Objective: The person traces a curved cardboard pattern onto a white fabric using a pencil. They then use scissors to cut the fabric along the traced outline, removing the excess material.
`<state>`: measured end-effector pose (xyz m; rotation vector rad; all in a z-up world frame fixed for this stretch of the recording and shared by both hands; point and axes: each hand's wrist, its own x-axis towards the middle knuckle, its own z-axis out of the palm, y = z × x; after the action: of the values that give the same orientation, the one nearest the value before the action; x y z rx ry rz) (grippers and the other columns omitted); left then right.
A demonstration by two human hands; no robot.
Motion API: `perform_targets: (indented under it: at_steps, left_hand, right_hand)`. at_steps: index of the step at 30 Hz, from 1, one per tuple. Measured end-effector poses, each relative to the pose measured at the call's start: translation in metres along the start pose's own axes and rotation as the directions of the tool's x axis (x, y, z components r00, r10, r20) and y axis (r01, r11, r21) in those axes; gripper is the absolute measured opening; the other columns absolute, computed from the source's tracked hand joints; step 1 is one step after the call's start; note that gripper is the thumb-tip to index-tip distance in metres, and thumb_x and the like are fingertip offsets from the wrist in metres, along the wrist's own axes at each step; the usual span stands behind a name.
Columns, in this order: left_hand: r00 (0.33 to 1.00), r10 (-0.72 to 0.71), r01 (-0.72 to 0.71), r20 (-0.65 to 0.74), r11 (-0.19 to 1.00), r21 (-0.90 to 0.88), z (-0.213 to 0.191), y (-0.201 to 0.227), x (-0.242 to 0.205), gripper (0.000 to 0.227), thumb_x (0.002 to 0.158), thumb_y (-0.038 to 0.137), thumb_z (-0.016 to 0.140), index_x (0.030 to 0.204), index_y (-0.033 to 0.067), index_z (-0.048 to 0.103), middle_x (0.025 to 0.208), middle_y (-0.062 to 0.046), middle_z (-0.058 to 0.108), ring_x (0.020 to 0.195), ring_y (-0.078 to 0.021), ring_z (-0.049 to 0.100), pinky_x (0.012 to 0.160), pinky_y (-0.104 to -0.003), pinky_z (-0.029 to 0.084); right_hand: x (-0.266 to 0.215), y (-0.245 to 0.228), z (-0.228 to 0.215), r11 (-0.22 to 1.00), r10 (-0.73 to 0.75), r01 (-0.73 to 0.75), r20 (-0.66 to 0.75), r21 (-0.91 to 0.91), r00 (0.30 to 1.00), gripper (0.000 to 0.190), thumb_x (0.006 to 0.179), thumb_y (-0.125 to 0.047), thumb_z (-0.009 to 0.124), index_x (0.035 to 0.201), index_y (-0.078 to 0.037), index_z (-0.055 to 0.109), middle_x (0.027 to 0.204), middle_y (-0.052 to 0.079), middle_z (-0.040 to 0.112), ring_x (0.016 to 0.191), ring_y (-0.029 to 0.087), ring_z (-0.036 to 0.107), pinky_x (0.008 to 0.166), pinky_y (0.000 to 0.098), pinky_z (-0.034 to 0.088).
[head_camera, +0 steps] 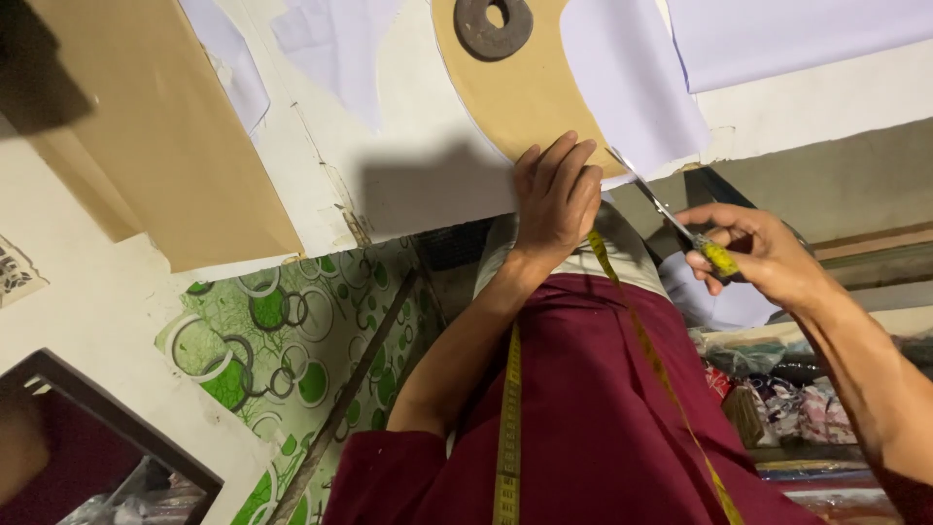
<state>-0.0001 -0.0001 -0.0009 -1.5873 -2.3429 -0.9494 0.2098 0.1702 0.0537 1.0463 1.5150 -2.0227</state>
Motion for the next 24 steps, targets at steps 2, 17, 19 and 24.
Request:
perform_targets:
  at_steps: [2, 17, 19, 24]
  left_hand:
    - [1.0, -0.001, 0.002, 0.01, 1.0, -0.029, 0.001, -0.001, -0.002, 0.022, 0.087, -0.01, 0.073, 0.09, 0.0091, 0.063, 0.12, -0.009, 0.066, 0.12, -0.0283, 0.063, 0.109, -0.047, 0.034]
    - [1.0, 0.007, -0.006, 0.012, 0.997, -0.074, -0.018, 0.001, 0.012, 0.015, 0.097, -0.005, 0.06, 0.087, 0.0057, 0.064, 0.117, -0.012, 0.069, 0.118, -0.0293, 0.064, 0.109, -0.045, 0.033]
    - [1.0, 0.011, -0.009, 0.016, 0.997, -0.076, -0.019, 0.0, 0.012, 0.014, 0.097, -0.004, 0.06, 0.088, 0.0054, 0.064, 0.118, -0.013, 0.069, 0.119, -0.0294, 0.063, 0.107, -0.045, 0.034]
    - [1.0, 0.016, -0.015, 0.015, 0.996, -0.087, -0.021, 0.001, 0.014, 0.016, 0.099, -0.002, 0.055, 0.088, 0.0042, 0.064, 0.118, -0.013, 0.069, 0.118, -0.0296, 0.064, 0.105, -0.045, 0.036]
  right_hand:
    - [0.007, -0.001, 0.003, 0.999, -0.008, 0.008, -0.004, 0.053, 1.0, 0.056, 0.081, -0.018, 0.078, 0.134, -0.006, 0.067, 0.055, 0.008, 0.066, 0.048, 0.017, 0.062, 0.057, 0.0332, 0.053]
    - [0.019, 0.009, 0.026, 0.99, -0.117, 0.122, -0.079, 0.066, 0.99, 0.051, 0.084, -0.004, 0.076, 0.134, -0.002, 0.065, 0.058, 0.006, 0.066, 0.047, 0.014, 0.064, 0.06, 0.0283, 0.06]
    - [0.025, 0.008, 0.029, 0.985, -0.127, 0.136, -0.09, 0.108, 0.988, 0.052, 0.084, -0.007, 0.076, 0.135, -0.002, 0.064, 0.059, 0.003, 0.061, 0.047, 0.014, 0.063, 0.058, 0.0279, 0.059]
    - [0.037, 0.009, 0.036, 0.975, -0.149, 0.167, -0.123, 0.147, 0.981, 0.049, 0.086, -0.007, 0.075, 0.133, -0.007, 0.063, 0.057, -0.002, 0.053, 0.047, 0.011, 0.059, 0.055, 0.0232, 0.053]
